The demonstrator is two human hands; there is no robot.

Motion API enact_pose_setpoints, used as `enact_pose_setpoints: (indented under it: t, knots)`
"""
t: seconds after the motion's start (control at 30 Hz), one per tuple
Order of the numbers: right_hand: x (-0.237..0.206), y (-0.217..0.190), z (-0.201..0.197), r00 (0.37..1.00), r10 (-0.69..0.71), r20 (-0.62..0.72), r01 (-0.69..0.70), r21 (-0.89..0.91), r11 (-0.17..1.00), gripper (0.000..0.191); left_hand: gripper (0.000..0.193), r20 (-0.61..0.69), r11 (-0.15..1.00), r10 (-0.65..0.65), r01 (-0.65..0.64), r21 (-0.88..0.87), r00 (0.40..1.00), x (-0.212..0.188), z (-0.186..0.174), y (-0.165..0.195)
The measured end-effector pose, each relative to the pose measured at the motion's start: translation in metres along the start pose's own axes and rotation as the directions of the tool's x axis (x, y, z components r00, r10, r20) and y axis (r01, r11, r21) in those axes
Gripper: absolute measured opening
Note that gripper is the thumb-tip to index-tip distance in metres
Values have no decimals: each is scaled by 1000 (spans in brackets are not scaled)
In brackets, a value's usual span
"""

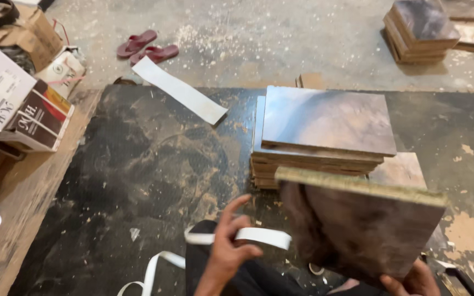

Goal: The person sits on the floor and uses a hand-held edge trimmer to trim white edge banding off the edges of stacked boards, working one board edge at a time. They reposition each board, run the trimmer along the edge, and set trimmed boards on a pile.

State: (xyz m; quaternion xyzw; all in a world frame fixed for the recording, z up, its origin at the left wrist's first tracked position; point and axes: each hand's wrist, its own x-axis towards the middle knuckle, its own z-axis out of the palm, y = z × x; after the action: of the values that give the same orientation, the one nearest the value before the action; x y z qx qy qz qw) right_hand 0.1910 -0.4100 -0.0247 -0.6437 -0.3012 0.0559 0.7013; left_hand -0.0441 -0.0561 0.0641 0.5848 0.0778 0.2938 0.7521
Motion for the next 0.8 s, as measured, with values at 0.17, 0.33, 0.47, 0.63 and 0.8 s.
enact_pose_setpoints:
  t: [0.17, 0.33, 0.47, 0.63, 0.8]
  knots:
    - [-22, 15, 17, 984, 175, 8, -175, 117, 978, 50, 47, 59, 962, -272, 273, -2, 960, 8, 55, 31]
    - [-40, 11, 21, 960, 277, 40, -280, 176, 944, 45, 36, 174, 974, -224, 214, 78, 959, -7, 67, 46]
    - [-49, -1, 27, 964, 248, 96, -264, 225, 938, 27, 38, 183, 934, -159, 87, 348, 970, -8, 71, 52]
    - [-38, -17, 42, 964, 229, 139, -253, 202, 946, 28, 37, 201, 897, -103, 4, 442, 974, -4, 72, 59]
    - [-13, -29, 49, 979, 176, 106, -178, 15, 984, 31, 34, 275, 751, 4, -185, 634, 962, 8, 71, 47]
